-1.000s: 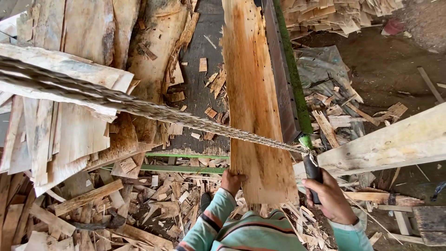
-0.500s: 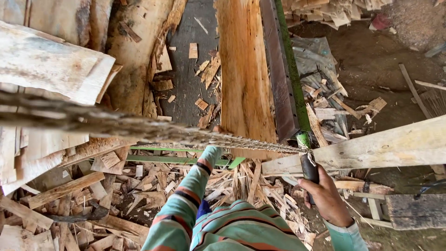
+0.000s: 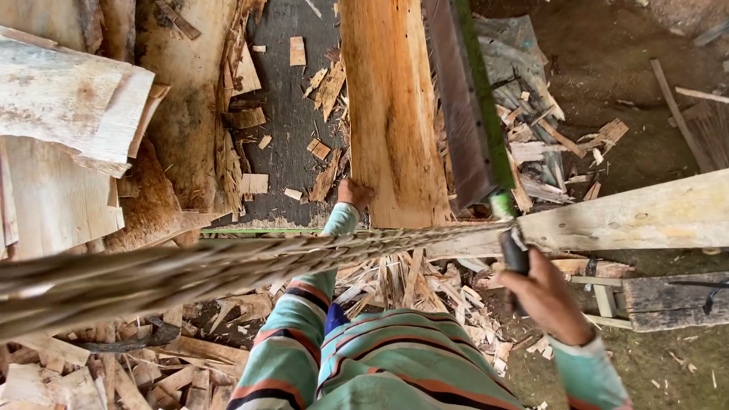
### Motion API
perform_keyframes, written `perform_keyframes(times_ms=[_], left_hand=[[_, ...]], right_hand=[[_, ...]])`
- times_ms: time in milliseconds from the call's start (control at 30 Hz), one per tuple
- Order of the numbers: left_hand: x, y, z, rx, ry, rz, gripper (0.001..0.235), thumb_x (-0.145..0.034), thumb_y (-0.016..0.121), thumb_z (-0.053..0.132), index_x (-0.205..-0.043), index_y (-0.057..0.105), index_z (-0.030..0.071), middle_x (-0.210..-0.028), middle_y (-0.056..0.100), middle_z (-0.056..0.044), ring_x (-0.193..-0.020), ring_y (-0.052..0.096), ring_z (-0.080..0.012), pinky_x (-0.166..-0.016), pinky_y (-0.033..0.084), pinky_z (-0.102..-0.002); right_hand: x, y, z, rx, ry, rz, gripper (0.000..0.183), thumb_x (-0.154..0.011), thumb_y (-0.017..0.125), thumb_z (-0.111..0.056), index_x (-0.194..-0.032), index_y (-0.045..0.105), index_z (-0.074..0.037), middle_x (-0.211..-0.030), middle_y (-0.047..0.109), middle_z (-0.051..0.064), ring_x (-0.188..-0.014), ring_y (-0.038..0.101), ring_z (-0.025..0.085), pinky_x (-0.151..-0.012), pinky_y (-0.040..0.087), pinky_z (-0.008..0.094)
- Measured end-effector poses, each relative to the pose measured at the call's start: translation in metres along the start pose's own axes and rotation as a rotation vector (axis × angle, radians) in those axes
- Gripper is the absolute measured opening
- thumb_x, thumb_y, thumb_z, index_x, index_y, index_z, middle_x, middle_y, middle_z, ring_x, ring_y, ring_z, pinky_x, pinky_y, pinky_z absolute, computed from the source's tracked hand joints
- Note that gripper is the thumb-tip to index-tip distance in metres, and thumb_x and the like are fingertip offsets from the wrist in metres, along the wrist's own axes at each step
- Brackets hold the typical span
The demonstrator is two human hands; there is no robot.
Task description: Cutting wood sheets using a manual lever-action guillotine.
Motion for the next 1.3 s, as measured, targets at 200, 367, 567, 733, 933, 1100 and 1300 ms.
perform_keyframes(times_ms=[200, 367, 567, 733, 933, 1100, 1300], left_hand=[[0.065, 0.002, 0.042, -0.281, 0.255, 0.129, 0.026, -0.082, 0.076, 0.001, -0.106, 0.069, -0.005, -0.103, 0.078, -0.017, -0.084, 0.074, -0.0213, -0.077, 0.066, -0.034], [0.032, -0.003, -0.001, -0.178, 0.204, 0.091, 0.029, -0.080, 0.076, 0.000, -0.108, 0.071, -0.004, -0.105, 0.078, -0.017, -0.086, 0.076, -0.0240, -0.076, 0.067, -0.036], [0.053, -0.017, 0.021, 0.057, 0.097, 0.050, 0.033, -0.080, 0.079, -0.003, -0.110, 0.068, -0.009, -0.104, 0.076, -0.023, -0.084, 0.074, -0.0331, -0.067, 0.064, -0.044], [0.108, -0.082, -0.001, -0.323, 0.225, 0.030, 0.023, -0.090, 0.074, 0.011, -0.109, 0.074, -0.001, -0.102, 0.077, -0.016, -0.079, 0.077, -0.0275, -0.065, 0.068, -0.039], [0.108, -0.192, -0.136, -1.538, 0.969, 0.329, 0.039, -0.093, 0.075, 0.025, -0.131, 0.065, 0.024, -0.123, 0.072, -0.004, -0.107, 0.072, -0.0240, -0.097, 0.061, -0.043], [0.264, -0.105, -0.021, -0.596, 0.215, 0.684, 0.069, -0.089, 0.074, 0.041, -0.141, 0.049, 0.003, -0.145, 0.060, -0.020, -0.125, 0.064, -0.0363, -0.110, 0.053, -0.048], [0.272, 0.018, 0.023, -1.205, 0.332, 0.284, 0.098, -0.092, 0.060, 0.066, -0.161, 0.020, 0.010, -0.165, 0.018, -0.025, -0.153, 0.011, -0.0451, -0.125, 0.004, -0.060]], right_hand=[[-0.074, 0.052, 0.113, 0.116, -0.050, 0.211, 0.056, -0.086, 0.072, -0.023, -0.131, 0.050, 0.002, -0.089, 0.066, 0.017, -0.062, 0.064, 0.026, -0.053, 0.058, 0.041], [-0.153, 0.115, 0.251, 0.274, -0.027, 0.321, 0.051, -0.079, 0.080, -0.025, -0.117, 0.061, 0.002, -0.099, 0.071, 0.020, -0.082, 0.067, 0.029, -0.074, 0.056, 0.045], [-0.080, 0.060, 0.121, 0.098, 0.108, 0.096, 0.048, -0.086, 0.075, -0.024, -0.118, 0.055, 0.005, -0.083, 0.061, 0.016, -0.060, 0.062, 0.028, -0.051, 0.058, 0.044], [-0.077, 0.035, 0.133, 0.579, -0.413, 0.223, 0.034, -0.083, 0.077, -0.023, -0.109, 0.061, -0.007, -0.086, 0.060, 0.015, -0.059, 0.062, 0.025, -0.047, 0.057, 0.039], [-0.072, 0.036, 0.120, 0.778, -0.767, 0.290, 0.023, -0.082, 0.076, -0.025, -0.098, 0.072, -0.010, -0.092, 0.055, 0.017, -0.064, 0.060, 0.026, -0.049, 0.054, 0.041], [-0.069, 0.035, 0.109, 0.400, -0.332, 0.292, 0.049, -0.086, 0.079, -0.032, -0.116, 0.055, -0.002, -0.080, 0.063, 0.015, -0.060, 0.065, 0.028, -0.053, 0.054, 0.043], [-0.057, 0.037, 0.082, 0.388, -0.183, 0.301, 0.057, -0.084, 0.081, -0.036, -0.113, 0.055, 0.005, -0.074, 0.066, 0.016, -0.059, 0.069, 0.031, -0.054, 0.057, 0.046]])
Point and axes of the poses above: each hand's wrist, its own x-axis away from the middle knuckle, its own y-axis out of the palm, z = x × y, the point moved 2 cm from there along -x, towards the middle knuckle
